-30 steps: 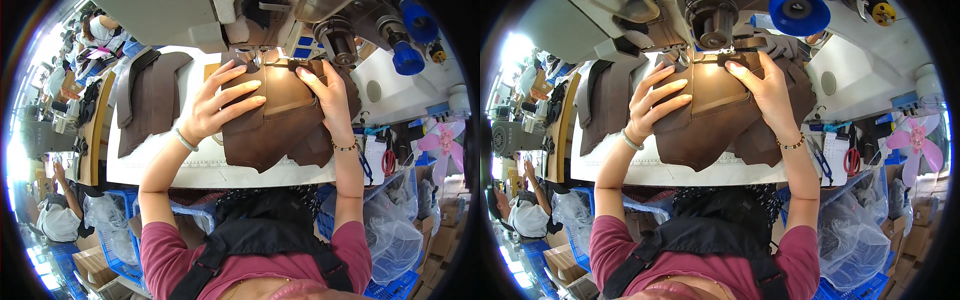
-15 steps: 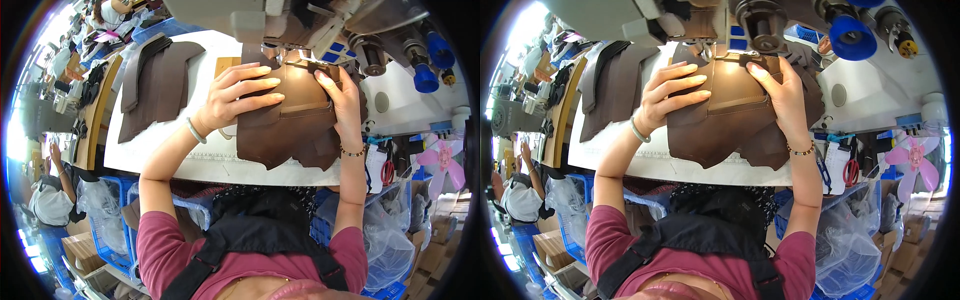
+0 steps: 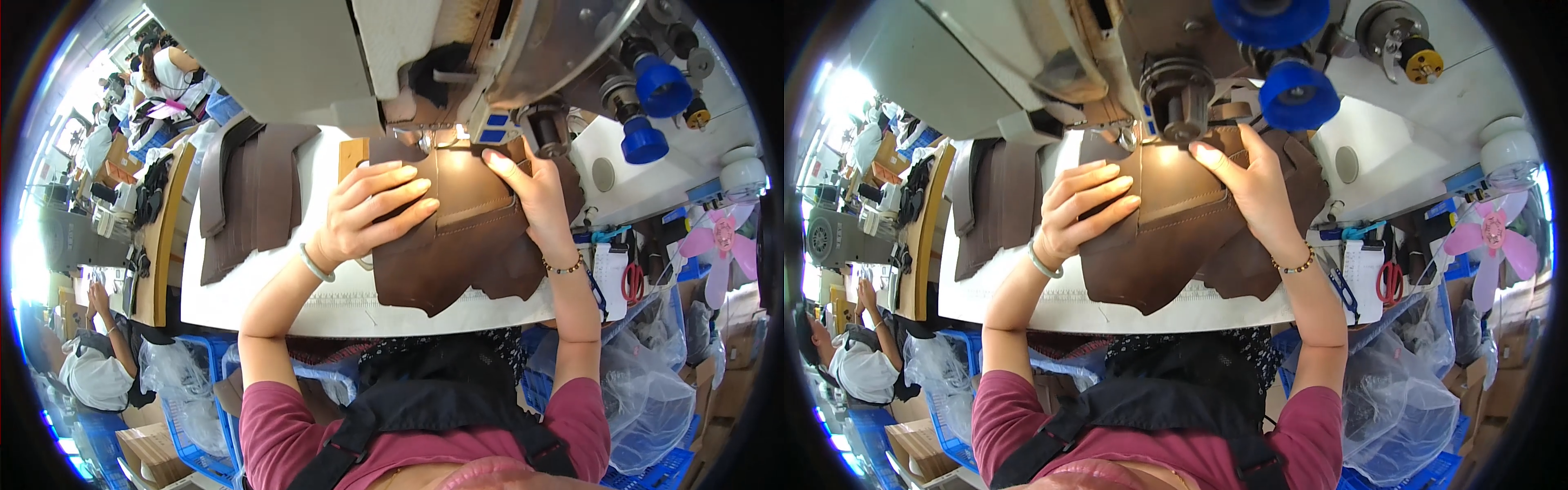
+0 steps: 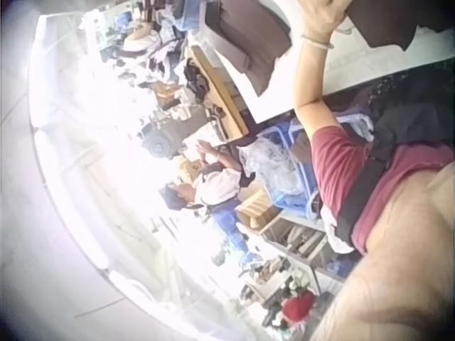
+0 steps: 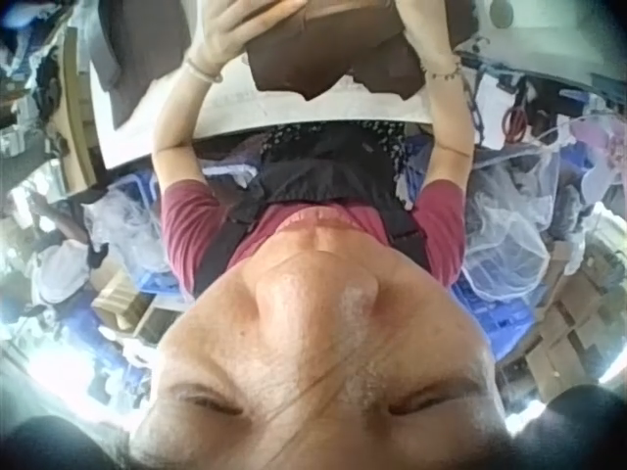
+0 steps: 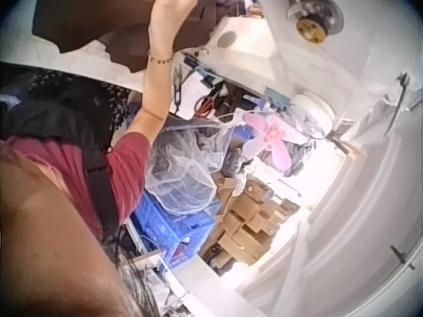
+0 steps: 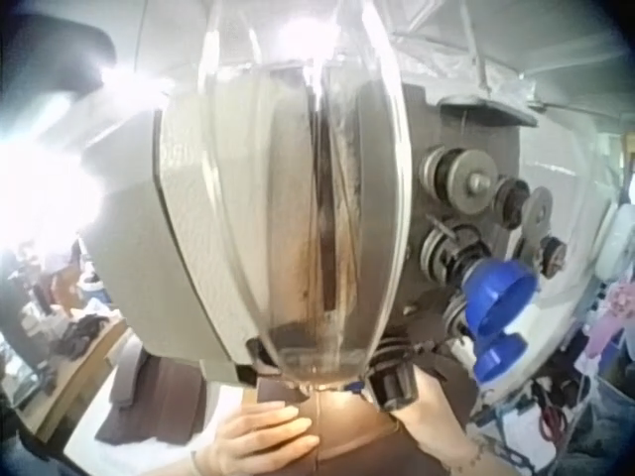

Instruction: Sewing pieces of leather together using an industrial sewing machine to form a shoe upper.

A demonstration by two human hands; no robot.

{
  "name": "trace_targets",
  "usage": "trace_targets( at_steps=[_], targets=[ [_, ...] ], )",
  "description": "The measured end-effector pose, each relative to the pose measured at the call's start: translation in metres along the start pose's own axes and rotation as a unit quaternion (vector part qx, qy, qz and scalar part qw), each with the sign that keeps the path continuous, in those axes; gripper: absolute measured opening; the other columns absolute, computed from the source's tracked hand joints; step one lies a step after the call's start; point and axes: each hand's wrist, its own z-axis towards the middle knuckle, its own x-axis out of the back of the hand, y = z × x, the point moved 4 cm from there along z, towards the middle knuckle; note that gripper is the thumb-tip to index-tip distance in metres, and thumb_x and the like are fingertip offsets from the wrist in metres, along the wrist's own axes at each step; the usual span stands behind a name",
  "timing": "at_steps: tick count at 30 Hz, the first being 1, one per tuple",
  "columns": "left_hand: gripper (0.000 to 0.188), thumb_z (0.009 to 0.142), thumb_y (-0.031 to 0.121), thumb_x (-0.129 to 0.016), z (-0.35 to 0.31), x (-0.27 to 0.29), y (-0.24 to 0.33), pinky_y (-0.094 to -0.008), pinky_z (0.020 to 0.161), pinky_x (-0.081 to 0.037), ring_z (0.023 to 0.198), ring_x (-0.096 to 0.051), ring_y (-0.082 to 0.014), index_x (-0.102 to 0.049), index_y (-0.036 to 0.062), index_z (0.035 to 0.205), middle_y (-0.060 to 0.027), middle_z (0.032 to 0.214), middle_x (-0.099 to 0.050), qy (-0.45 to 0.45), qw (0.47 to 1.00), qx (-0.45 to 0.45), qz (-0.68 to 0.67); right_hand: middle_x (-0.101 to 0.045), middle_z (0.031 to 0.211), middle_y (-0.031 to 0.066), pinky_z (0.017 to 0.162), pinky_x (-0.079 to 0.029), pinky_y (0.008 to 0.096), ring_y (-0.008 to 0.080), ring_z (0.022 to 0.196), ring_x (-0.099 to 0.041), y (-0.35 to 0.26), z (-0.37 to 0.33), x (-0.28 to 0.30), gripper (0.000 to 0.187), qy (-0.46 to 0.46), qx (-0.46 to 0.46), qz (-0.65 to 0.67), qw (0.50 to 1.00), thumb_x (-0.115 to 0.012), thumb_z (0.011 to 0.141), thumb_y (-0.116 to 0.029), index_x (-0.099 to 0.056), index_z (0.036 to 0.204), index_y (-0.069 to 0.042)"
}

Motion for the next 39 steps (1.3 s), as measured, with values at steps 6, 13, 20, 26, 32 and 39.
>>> trace_targets(
  at_steps=[6, 13, 20, 26, 32, 39],
  targets=[
    [0.024, 0.073, 0.012, -0.07, 0.001, 0.001, -0.001, -0.0395, 0.089, -0.055, 0.1, -0.064, -0.0245, -0.073, 0.0104, 0.097, -0.0069, 0.105, -0.068, 0.005, 1.0, -0.005, -0.016, -0.065, 0.097, 0.0039, 0.078, -0.048, 0.0241, 0.0078, 0.087, -0.059, 0.004, 0.001, 0.001, 0.021, 0.012, 0.036, -0.006, 0.999, -0.066, 0.089, -0.014, -0.06, 0.103, 0.0],
    [0.026, 0.073, 0.016, -0.07, 0.004, -0.001, -0.007, -0.0411, 0.091, -0.055, 0.1, -0.064, -0.0252, -0.073, 0.0077, 0.098, -0.0072, 0.105, -0.068, 0.014, 0.999, 0.037, -0.016, -0.064, 0.1, 0.0037, 0.082, -0.048, 0.0235, 0.0081, 0.093, -0.059, 0.007, 0.011, 0.004, 0.022, 0.007, 0.016, 0.015, 1.0, -0.065, 0.091, -0.014, -0.059, 0.106, 0.001],
    [0.031, 0.073, 0.016, -0.067, 0.004, -0.006, -0.009, -0.0412, 0.093, -0.053, 0.103, -0.062, -0.0253, -0.072, 0.0079, 0.102, -0.0054, 0.105, -0.067, 0.022, 0.997, 0.069, -0.037, -0.064, 0.105, 0.0018, 0.087, -0.047, 0.0254, 0.0088, 0.098, -0.06, 0.022, 0.002, 0.019, 0.026, 0.072, -0.061, 0.199, 0.975, -0.058, 0.098, -0.027, -0.06, 0.112, -0.005],
    [0.031, 0.073, 0.015, -0.069, 0.003, -0.005, -0.012, -0.0427, 0.094, -0.053, 0.104, -0.063, -0.0265, -0.072, 0.006, 0.103, -0.0064, 0.107, -0.067, 0.038, 0.996, 0.072, -0.047, -0.061, 0.124, 0.009, 0.098, -0.046, 0.036, 0.0182, 0.115, -0.058, 0.036, -0.041, -0.002, 0.037, -0.125, -0.129, 0.361, 0.915, -0.059, 0.095, -0.015, -0.052, 0.129, -0.002],
    [0.029, 0.072, 0.015, -0.073, 0.0, -0.008, -0.009, -0.0466, 0.097, -0.051, 0.108, -0.062, -0.0291, -0.072, 0.008, 0.1, -0.0092, 0.11, -0.067, 0.059, 0.992, 0.077, -0.085, -0.064, 0.114, 0.0069, 0.093, -0.049, 0.0306, 0.0142, 0.106, -0.061, 0.024, -0.044, -0.022, 0.041, -0.085, -0.138, 0.306, 0.938, -0.068, 0.086, -0.002, -0.054, 0.124, -0.002],
    [0.03, 0.072, 0.015, -0.074, -0.004, -0.007, -0.008, -0.0494, 0.098, -0.05, 0.109, -0.061, -0.0324, -0.071, 0.0097, 0.102, -0.012, 0.114, -0.066, 0.055, 0.992, 0.072, -0.09, -0.065, 0.111, 0.0066, 0.091, -0.05, 0.0297, 0.0141, 0.103, -0.062, 0.02, -0.046, -0.028, 0.04, -0.057, -0.098, 0.28, 0.953, -0.068, 0.085, -0.001, -0.055, 0.123, -0.001]
  ],
)
